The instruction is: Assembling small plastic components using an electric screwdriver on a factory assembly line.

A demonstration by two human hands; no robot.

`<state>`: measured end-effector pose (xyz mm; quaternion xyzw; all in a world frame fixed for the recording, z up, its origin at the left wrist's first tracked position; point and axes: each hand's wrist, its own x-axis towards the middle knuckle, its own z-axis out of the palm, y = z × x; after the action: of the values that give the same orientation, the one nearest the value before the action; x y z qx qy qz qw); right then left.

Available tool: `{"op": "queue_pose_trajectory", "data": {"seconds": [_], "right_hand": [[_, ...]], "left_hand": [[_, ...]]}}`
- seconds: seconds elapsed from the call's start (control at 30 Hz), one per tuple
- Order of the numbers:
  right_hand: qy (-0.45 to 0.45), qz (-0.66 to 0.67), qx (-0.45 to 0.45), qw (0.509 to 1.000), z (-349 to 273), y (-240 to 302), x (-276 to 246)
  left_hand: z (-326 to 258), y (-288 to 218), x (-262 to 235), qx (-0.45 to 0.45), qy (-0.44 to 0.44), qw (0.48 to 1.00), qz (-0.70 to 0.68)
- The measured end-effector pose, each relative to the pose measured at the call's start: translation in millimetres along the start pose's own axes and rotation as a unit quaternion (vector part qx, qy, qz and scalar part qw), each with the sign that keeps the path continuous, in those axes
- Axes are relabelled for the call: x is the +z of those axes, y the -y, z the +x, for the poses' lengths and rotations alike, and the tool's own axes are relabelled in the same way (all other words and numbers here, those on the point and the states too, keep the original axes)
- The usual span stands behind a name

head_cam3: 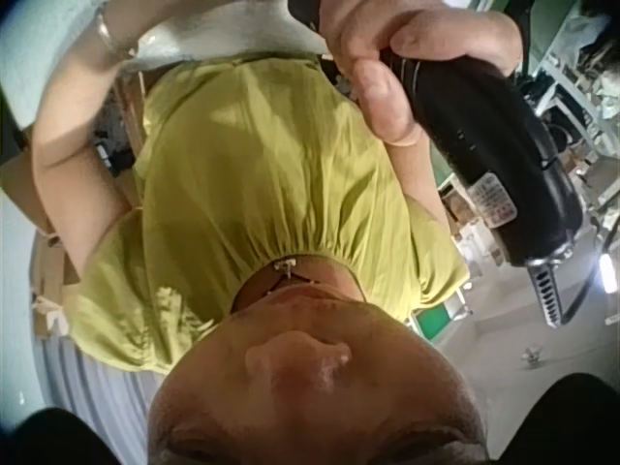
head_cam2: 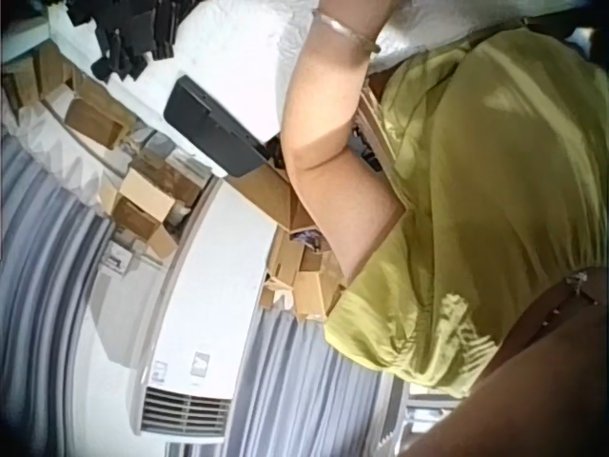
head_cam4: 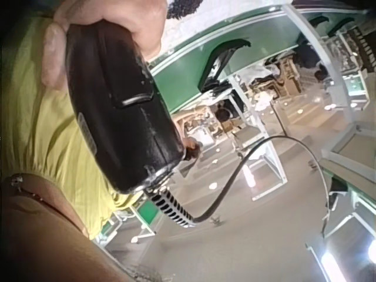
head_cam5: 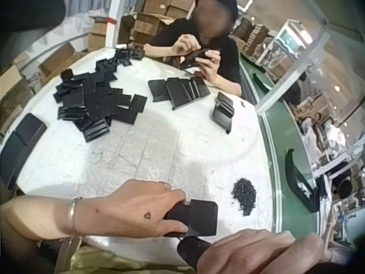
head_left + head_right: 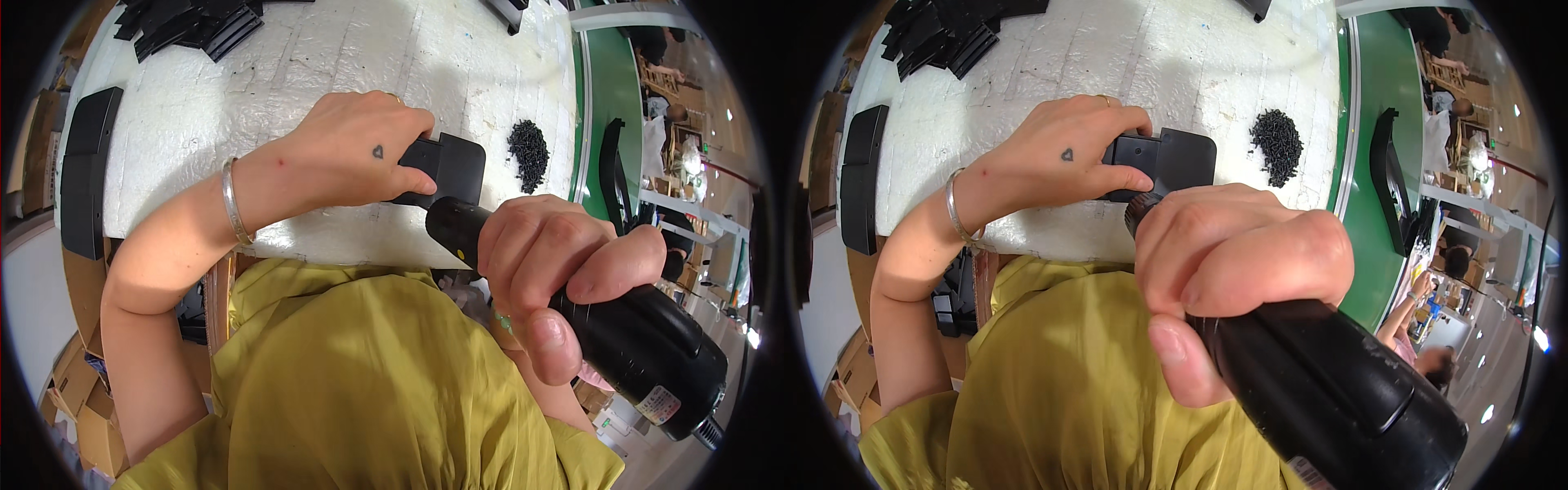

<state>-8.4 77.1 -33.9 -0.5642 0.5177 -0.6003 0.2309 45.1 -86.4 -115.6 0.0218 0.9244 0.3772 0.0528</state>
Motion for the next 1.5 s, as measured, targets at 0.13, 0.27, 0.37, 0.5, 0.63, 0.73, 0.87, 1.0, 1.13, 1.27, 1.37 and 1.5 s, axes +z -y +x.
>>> {"op": "queue_pose_trajectory", "data": {"seconds": [0.13,0.27,0.37,0.5,0.63,0.73,0.87,1.0,1.13,1.27,1.37,1.5], "right_hand": [[-0.019,0.018,0.0,1.0,-1,-3,3],[0.013,0.011,0.018,1.0,4,-3,0],[0.016,-0.004,0.036,0.999,5,2,-2],[-0.077,0.074,-0.023,0.994,-5,1,-1],[-0.287,0.129,-0.037,0.948,-13,25,-7],[-0.376,0.1,0.065,0.919,-17,8,-15],[-0.317,0.104,0.189,0.924,-11,-1,-6],[-0.29,0.064,0.14,0.945,-18,-14,-4],[-0.237,0.036,0.131,0.962,-31,-7,-15],[-0.19,0.095,0.101,0.972,-38,5,-16],[-0.156,0.108,0.142,0.971,-37,20,-16],[-0.305,0.038,0.142,0.941,-31,24,-31]], "left_hand": [[0,0,0,-0.002,0.005,1.0,-0.009],[1,3,0,-0.001,-0.004,1.0,-0.012],[4,2,-3,-0.007,-0.003,1.0,-0.001],[1,1,2,0.033,-0.06,0.998,0.001],[-4,-16,-27,-0.093,-0.091,0.955,-0.267],[-20,-22,-33,0.004,-0.235,0.816,-0.528],[-18,-37,-11,0.057,-0.243,0.823,-0.51],[-23,-34,-2,0.052,-0.186,0.841,-0.505],[-38,-23,-23,-0.046,-0.101,0.754,-0.648],[-45,24,-49,0.107,0.099,0.695,-0.704],[-75,25,-61,0.015,0.026,0.781,-0.623],[-105,0,-63,-0.12,-0.293,0.847,-0.428]]}}
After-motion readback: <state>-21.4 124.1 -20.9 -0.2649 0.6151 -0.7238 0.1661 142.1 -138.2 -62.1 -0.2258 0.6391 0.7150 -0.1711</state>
